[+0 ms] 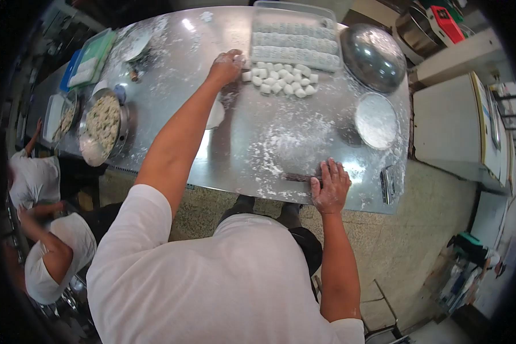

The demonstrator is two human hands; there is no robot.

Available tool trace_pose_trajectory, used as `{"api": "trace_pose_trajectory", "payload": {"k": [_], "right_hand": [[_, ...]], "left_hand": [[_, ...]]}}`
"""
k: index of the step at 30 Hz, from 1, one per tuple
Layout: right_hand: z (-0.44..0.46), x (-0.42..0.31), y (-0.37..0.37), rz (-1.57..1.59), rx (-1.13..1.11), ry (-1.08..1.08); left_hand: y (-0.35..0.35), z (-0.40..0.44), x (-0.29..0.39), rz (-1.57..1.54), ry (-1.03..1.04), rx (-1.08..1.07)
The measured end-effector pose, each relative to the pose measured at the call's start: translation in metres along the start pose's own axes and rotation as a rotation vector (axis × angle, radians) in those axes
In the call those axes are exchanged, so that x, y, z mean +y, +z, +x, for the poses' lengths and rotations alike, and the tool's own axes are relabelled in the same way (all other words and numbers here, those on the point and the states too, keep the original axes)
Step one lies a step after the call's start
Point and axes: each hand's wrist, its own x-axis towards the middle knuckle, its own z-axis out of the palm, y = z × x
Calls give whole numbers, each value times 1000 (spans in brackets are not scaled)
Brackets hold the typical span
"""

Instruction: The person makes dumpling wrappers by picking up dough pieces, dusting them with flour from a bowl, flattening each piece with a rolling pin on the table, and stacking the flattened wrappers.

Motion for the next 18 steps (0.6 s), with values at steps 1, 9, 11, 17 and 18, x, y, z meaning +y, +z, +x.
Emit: {"api": "trace_pose_trajectory", "payload": {"k": [1, 9, 11, 17, 18], "right_hand": [[2, -2, -2, -9, 3, 24], [2, -1, -12, 68, -3, 96], [3, 3, -15, 121, -36, 90], [15, 24, -12, 244, -59, 19], [16, 29, -13, 250, -53, 21]], "left_hand": [[4, 4, 9, 114, 33, -2], [-4, 5, 9, -156, -82, 127], [-2, 7, 14, -334, -132, 242], [-5, 1, 55, -701, -505, 141], [-3, 2, 69, -856, -549, 201]]}}
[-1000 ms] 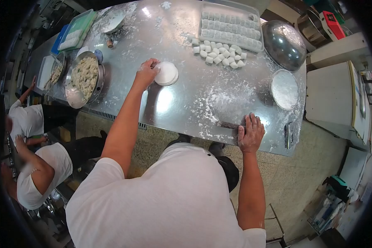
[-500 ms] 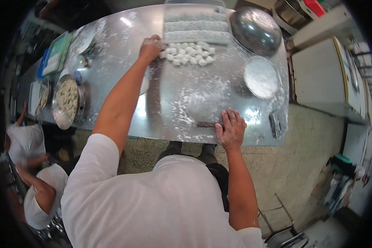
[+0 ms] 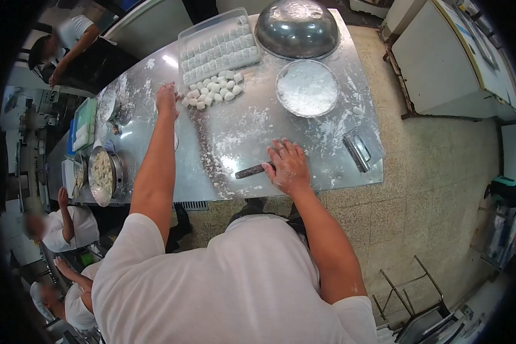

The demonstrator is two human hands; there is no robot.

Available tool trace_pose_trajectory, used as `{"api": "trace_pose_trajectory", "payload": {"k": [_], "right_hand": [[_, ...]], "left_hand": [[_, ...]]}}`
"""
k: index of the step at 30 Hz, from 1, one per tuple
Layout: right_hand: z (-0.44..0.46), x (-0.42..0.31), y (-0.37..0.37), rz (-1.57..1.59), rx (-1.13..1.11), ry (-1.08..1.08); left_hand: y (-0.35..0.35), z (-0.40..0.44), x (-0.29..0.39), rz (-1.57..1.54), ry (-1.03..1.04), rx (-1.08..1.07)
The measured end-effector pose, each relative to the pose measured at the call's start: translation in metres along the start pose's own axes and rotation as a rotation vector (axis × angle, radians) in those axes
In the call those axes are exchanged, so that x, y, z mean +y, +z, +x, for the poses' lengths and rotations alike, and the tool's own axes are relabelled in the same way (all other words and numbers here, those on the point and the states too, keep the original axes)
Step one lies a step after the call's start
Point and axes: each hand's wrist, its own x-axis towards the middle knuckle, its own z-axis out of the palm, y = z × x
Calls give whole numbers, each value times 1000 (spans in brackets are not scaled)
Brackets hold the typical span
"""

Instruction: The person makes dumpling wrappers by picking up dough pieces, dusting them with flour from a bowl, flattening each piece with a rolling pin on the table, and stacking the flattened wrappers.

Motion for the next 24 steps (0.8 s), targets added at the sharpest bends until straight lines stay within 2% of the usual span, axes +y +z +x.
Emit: {"api": "trace_pose_trajectory", "payload": {"k": [1, 2, 5, 6, 8, 9, 10, 11, 12, 13, 14, 18, 19, 21, 22, 24], "right_hand": [[1, 3, -1, 26, -2, -17], [0, 5, -2, 52, -9, -37], [1, 6, -4, 62, 9, -57], [2, 6, -5, 68, 7, -66], [1, 9, -4, 78, 29, -82], [1, 10, -3, 80, 29, -88], [1, 12, 0, 89, 59, -101], [0, 13, 1, 100, 89, -113], [-1, 14, 3, 104, 91, -119], [-2, 14, 3, 118, 107, -117], [-2, 14, 4, 133, 124, -115], [-3, 14, 2, 168, 112, -115], [-4, 14, 3, 165, 116, -112], [-2, 14, 2, 160, 130, -116], [-3, 14, 0, 148, 98, -104], [-2, 12, 1, 139, 62, -99]], "left_hand": [[12, -10, 6, -162, -44, 34], [23, -22, 11, -157, -44, 38], [76, -93, 58, 81, 110, -536], [98, -114, 70, 109, 150, -648], [145, -149, 81, 370, 263, -819], [169, -162, 80, 456, 410, -917], [188, -177, 78, 681, 713, -858], [206, -183, 70, 784, 903, -930], [222, -192, 63, 865, 841, -999], [244, -183, 26, 1049, 947, -1055], [254, -190, 13, 1166, 924, -1043], [270, -205, 31, 1501, 822, -1075], [269, -205, 38, 1503, 818, -1071], [269, -202, 57, 1210, 752, -1053], [269, -204, 64, 1213, 756, -1049], [264, -211, 67, 942, 720, -934]]}}
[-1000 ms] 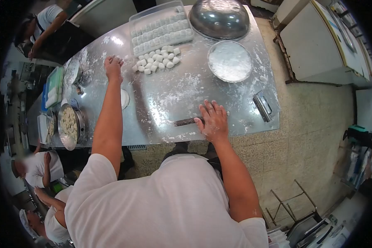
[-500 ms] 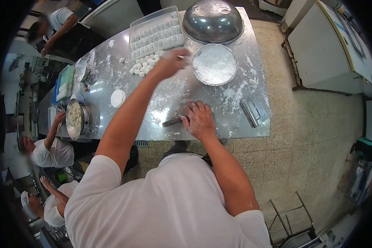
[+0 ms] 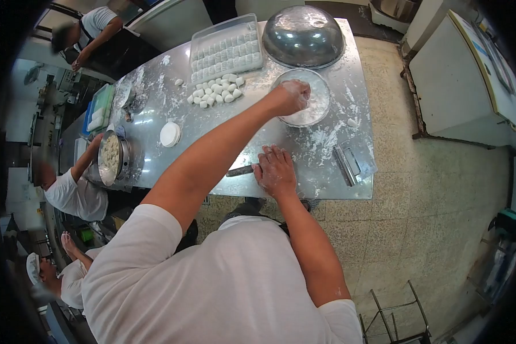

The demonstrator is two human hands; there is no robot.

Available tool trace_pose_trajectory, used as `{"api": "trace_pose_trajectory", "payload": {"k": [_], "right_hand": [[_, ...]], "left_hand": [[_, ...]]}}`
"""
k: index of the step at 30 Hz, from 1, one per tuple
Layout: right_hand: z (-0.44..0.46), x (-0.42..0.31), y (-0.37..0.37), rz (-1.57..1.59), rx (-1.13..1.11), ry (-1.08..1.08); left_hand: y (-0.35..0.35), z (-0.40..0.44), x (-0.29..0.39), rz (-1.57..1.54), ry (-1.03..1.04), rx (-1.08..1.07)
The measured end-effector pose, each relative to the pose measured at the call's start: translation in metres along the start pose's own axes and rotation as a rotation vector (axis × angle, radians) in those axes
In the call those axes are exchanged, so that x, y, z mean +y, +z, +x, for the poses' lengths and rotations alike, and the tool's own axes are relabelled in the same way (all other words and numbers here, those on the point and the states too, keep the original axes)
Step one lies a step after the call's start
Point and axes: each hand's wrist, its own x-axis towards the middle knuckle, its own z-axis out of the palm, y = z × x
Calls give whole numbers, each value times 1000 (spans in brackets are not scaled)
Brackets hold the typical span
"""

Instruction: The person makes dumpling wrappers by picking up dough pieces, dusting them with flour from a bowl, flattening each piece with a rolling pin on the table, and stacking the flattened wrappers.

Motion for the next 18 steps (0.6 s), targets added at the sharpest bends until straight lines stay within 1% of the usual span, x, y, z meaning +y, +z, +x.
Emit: {"api": "trace_pose_trajectory", "payload": {"k": [1, 3, 4, 5, 7, 8, 9, 11, 13, 15, 17, 18], "right_hand": [[1, 0, 0, -7, -7, 10], [2, 0, 1, -21, -20, 9], [2, 0, 2, -24, 7, 1], [2, 0, 4, -29, 36, -2], [1, -2, 3, -36, 45, -5], [3, -3, 2, -39, 61, -8], [3, -3, 4, -49, 62, -1], [3, -3, 7, -65, 95, -17], [3, -7, 6, -92, 87, 14], [1, -10, 7, -118, 68, 37], [2, -11, 11, -173, 98, 29], [2, -14, 11, -177, 88, 25]], "left_hand": [[4, -3, -2, -1, -7, 6], [15, -7, -4, 310, -100, -183], [20, -9, -8, 286, -63, -99], [24, -6, -11, 281, -61, -94], [13, -12, -2, 150, -116, -130], [20, -13, -15, 71, 16, 42], [13, -19, -18, 64, 26, 41], [-12, -44, -29, -167, 184, 316], [-31, -83, -53, -198, 177, 333], [-54, -138, -74, -140, -47, 61], [-15, -185, -124, -59, -65, 15], [-4, -203, -133, -70, -70, 19]]}}
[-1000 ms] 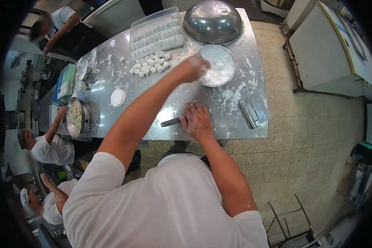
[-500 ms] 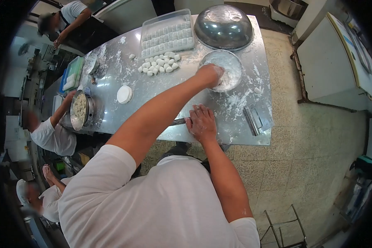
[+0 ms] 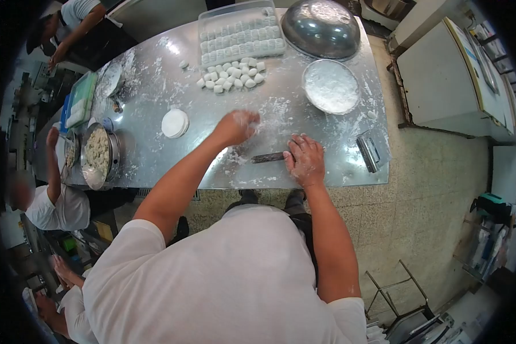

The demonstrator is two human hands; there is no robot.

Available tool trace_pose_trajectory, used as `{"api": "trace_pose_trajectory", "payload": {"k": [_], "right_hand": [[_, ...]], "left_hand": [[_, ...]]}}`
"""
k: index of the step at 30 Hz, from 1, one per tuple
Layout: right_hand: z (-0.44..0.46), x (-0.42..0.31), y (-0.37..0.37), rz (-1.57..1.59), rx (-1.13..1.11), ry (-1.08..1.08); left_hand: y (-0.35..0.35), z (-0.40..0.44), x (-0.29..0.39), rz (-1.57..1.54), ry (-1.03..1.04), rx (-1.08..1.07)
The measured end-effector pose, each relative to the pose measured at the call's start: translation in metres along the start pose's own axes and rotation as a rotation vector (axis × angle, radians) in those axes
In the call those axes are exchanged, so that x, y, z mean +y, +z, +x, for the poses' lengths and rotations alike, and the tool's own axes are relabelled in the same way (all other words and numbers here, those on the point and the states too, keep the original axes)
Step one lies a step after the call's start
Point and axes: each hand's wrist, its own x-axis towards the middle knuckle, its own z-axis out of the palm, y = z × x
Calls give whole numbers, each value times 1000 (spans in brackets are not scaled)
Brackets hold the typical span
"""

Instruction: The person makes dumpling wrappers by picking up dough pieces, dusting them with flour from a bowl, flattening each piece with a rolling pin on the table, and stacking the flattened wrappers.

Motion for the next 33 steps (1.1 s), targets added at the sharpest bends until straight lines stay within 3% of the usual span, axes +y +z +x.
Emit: {"api": "trace_pose_trajectory", "payload": {"k": [6, 8, 13, 15, 16, 23, 26, 28, 29, 31, 33], "right_hand": [[4, -4, 1, -80, -29, -17], [4, -9, 2, -81, -38, 16], [15, -4, 12, -76, -28, 9], [4, -6, 9, -90, -50, 21], [5, -6, 9, -93, -62, 31], [9, -11, 2, -126, -179, 97], [4, -10, -3, -55, -142, 90], [-4, -11, -2, -124, -91, 100], [-7, -12, -1, -188, -46, 107], [-17, -14, -2, -192, -81, 109], [-30, -15, -3, -196, -131, 111]], "left_hand": [[5, -12, -8, -21, -39, -115], [17, -1, 4, 56, -106, 201], [33, 17, -13, 277, -18, 136], [33, 20, -17, 319, 52, 209], [32, 19, -10, 366, 46, 99], [26, 20, -1, 335, 26, 84], [25, 30, -13, 109, -61, 76], [11, 20, -24, -404, -170, 132], [6, 12, -25, -405, -172, 139], [-10, -12, -13, 96, 19, -138], [0, -28, -9, -8, 17, -103]]}}
